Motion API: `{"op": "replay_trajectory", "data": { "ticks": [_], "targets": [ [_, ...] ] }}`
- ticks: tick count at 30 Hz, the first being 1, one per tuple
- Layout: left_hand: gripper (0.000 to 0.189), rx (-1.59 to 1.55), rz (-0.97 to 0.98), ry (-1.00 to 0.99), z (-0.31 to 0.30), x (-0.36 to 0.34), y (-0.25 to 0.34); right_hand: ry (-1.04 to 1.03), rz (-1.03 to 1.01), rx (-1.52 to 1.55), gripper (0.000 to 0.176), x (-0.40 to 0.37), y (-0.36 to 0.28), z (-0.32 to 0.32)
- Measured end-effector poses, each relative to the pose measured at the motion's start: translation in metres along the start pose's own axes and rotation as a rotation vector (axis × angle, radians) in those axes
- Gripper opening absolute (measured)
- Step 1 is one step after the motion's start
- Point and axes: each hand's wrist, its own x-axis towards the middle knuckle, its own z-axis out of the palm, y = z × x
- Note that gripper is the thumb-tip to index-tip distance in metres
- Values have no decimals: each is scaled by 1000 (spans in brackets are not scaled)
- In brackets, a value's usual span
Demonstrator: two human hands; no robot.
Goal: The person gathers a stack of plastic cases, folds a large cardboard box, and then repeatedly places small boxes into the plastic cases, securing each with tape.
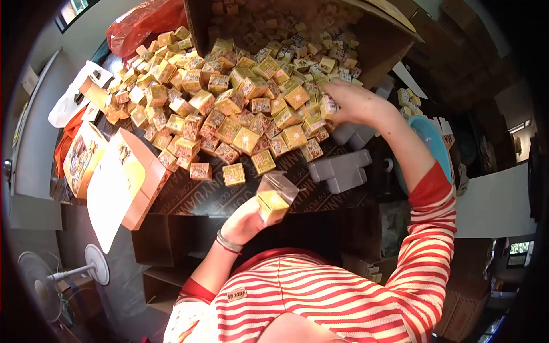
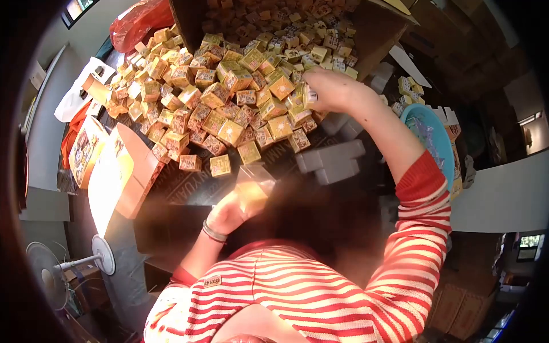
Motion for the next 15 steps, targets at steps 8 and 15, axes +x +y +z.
{"op": "replay_trajectory", "data": {
  "ticks": [8,15],
  "targets": [
    [70,-225,112,-31,-23,-22,9,-9,-241,533,57,-80,-80,88],
    [56,139,110,199,-6,-27,18,-13,-309,709,56,-90,-95,162]
  ]
}}
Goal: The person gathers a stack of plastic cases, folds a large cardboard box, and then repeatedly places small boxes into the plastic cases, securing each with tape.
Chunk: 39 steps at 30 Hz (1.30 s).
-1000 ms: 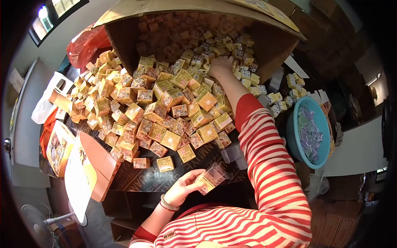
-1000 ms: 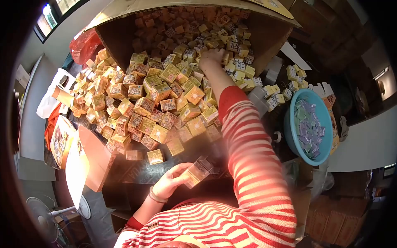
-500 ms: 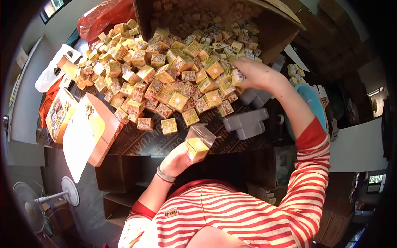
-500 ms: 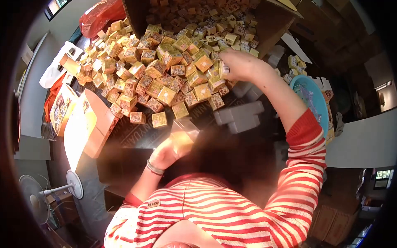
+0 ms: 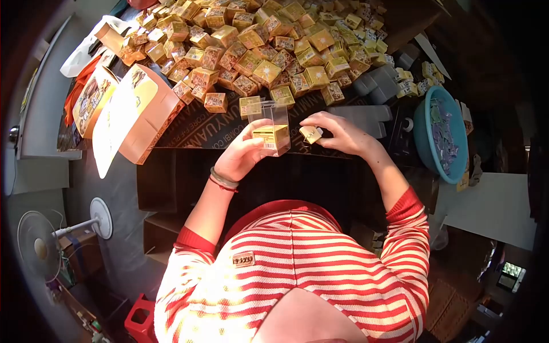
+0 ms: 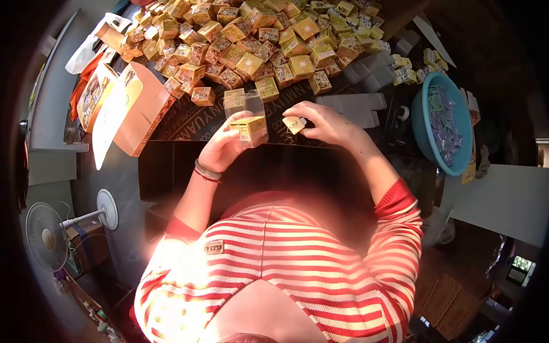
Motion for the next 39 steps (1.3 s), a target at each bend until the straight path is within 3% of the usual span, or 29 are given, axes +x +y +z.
{"op": "replay_trajectory", "data": {
  "ticks": [2,7,10,13,16,18,19,20,22,23,25,26,29,34,38,39],
  "targets": [
    [53,96,13,9,-2,1,2,66,-46,-37,61,-3,9,7],
    [64,324,145,90,6,-1,1,288,136,-92,54,-16,-10,26],
    [67,396,114,62,13,-1,-1,418,232,-213,55,-10,-19,49],
    [65,383,102,73,21,1,-3,491,230,-180,54,0,-10,63],
    [63,485,151,118,17,-1,-1,706,166,120,46,-3,-16,52],
    [63,574,152,140,11,-5,0,429,271,564,45,-16,-36,26],
    [63,626,146,138,6,-6,1,228,240,846,46,-20,-43,15],
    [63,676,140,132,3,-6,0,-28,224,920,46,-24,-55,3],
    [62,699,102,63,7,-5,-1,-354,256,713,48,-18,-72,-4],
    [62,712,82,27,9,-4,-2,-375,271,639,49,-12,-77,-1],
    [64,773,13,-69,11,-6,-6,-208,219,628,46,-6,-66,6],
    [66,841,3,-79,7,-5,-10,-178,265,835,46,-4,-62,6],
    [67,972,-19,-141,9,-12,-11,66,245,755,44,-4,-66,3],
    [64,565,-53,-153,17,-15,-21,365,-86,50,47,-2,-72,13],
    [64,494,-41,-94,22,-16,-34,367,-129,43,51,-8,-65,19],
    [64,496,-33,-85,24,-15,-36,380,-90,125,44,-10,-69,20]
  ]
}}
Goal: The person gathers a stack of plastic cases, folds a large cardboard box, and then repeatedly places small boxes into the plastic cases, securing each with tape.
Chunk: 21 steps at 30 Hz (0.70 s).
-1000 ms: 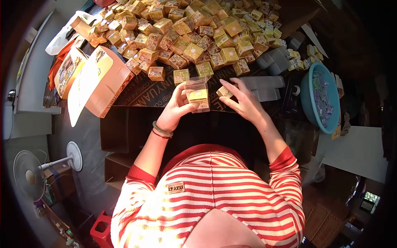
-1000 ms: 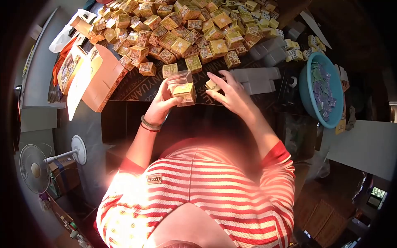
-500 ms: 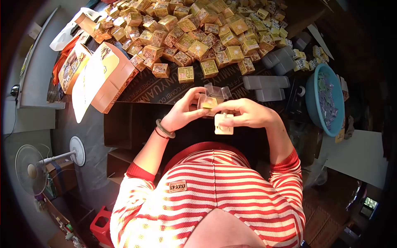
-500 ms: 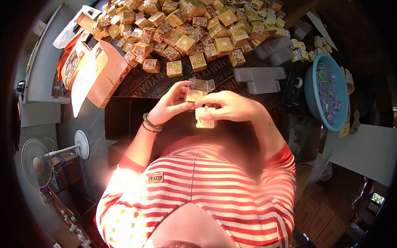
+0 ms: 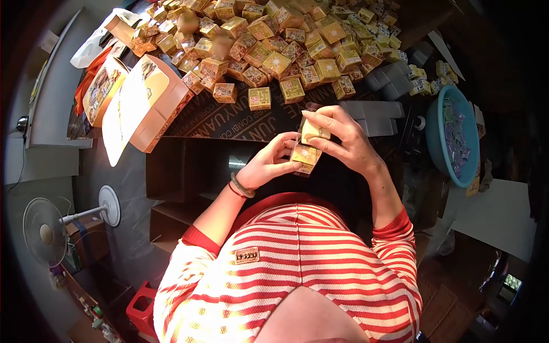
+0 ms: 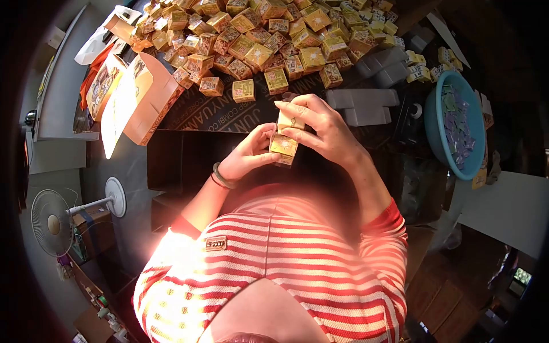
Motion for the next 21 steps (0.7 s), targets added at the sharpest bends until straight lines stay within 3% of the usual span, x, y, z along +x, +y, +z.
{"op": "replay_trajectory", "data": {
  "ticks": [3,8,12,15,19,21],
  "targets": [
    [62,59,17,13,2,4,-1,46,12,41,39,-6,6,1],
    [58,2,44,31,19,5,0,162,-125,-139,36,-11,18,6],
    [58,-3,42,70,19,7,-3,86,77,170,34,-17,11,9],
    [56,-93,58,81,23,6,-5,25,-7,7,36,-22,11,10],
    [67,-99,72,110,25,1,-9,-14,-11,72,39,-30,13,11],
    [77,-107,81,118,30,-2,-8,219,-20,37,36,-36,3,18]
  ]
}}
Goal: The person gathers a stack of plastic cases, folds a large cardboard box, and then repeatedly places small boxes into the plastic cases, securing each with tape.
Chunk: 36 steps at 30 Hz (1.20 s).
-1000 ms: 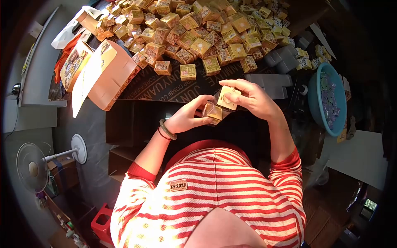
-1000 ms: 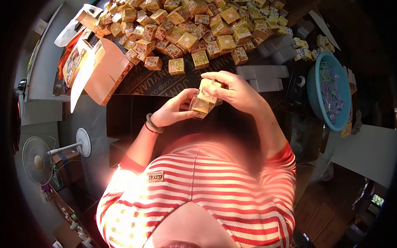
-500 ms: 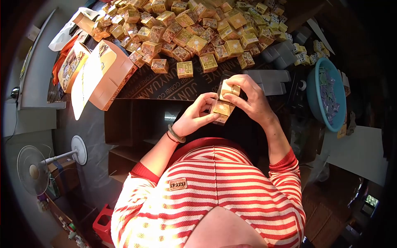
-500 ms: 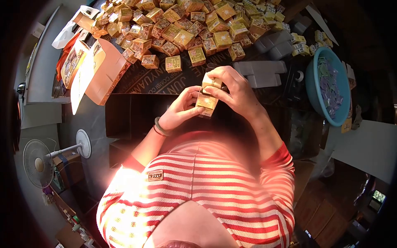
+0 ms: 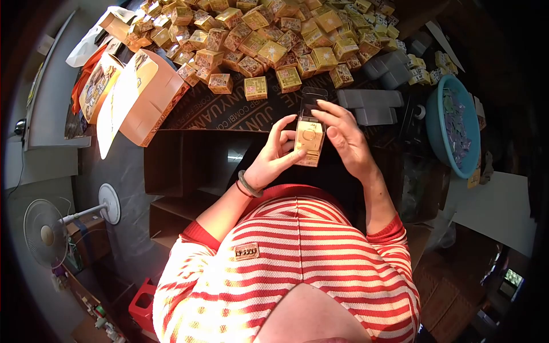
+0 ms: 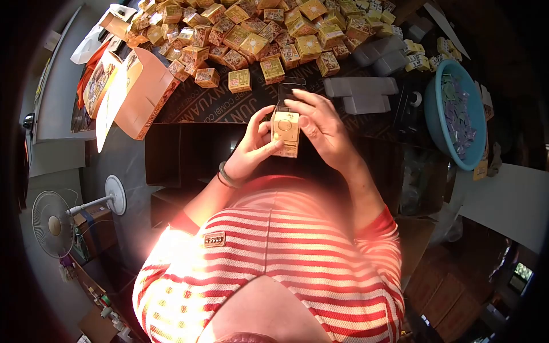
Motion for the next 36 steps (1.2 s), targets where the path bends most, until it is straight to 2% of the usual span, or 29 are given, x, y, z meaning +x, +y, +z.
{"op": "replay_trajectory", "data": {
  "ticks": [2,3,5,6,7,9,11,13,14,16,17,19,21,22,23,26,27,30,33,36],
  "targets": [
    [88,48,50,-20,0,-7,-9,242,198,62,33,-16,8,2],
    [86,96,71,-32,2,-11,-12,238,417,143,36,-28,9,0],
    [84,199,91,-62,6,-20,-19,121,769,714,41,-44,15,1],
    [77,240,76,-89,7,-26,-21,-19,823,938,48,-52,16,4],
    [73,322,65,-142,5,-30,-27,-91,888,982,51,-61,13,7],
    [63,428,11,-204,3,-37,-33,-95,939,956,47,-72,7,12],
    [60,418,-104,-249,4,-44,-31,-112,982,911,43,-85,10,24],
    [47,306,-229,-237,4,-44,-29,-60,1007,811,36,-95,9,35],
    [45,292,-227,-223,4,-43,-29,-18,990,745,33,-99,8,38],
    [42,275,-192,-207,7,-42,-28,34,669,389,31,-97,3,44],
    [43,259,-190,-168,8,-44,-29,-14,563,338,33,-101,8,43],
    [44,229,-183,-91,9,-46,-30,-129,495,277,34,-94,-5,30],
    [46,263,-178,-134,3,-45,-31,-226,418,186,36,-96,-10,25],
    [47,302,-167,-178,1,-45,-34,-219,420,169,36,-97,-12,25],
    [40,313,-124,-171,1,-46,-36,-210,423,150,35,-97,-15,26],
    [30,614,122,-155,1,-40,-33,-177,376,73,33,-95,-23,29],
    [23,547,101,-75,8,-38,-33,-165,351,45,32,-95,-25,31],
    [22,542,-11,-30,12,-35,-27,-74,376,65,27,-97,-23,38],
    [20,658,-10,-31,14,-33,-24,-40,413,73,26,-97,-24,42],
    [19,808,194,-33,14,-39,-31,-77,328,-22,26,-104,-21,44]
  ]
}}
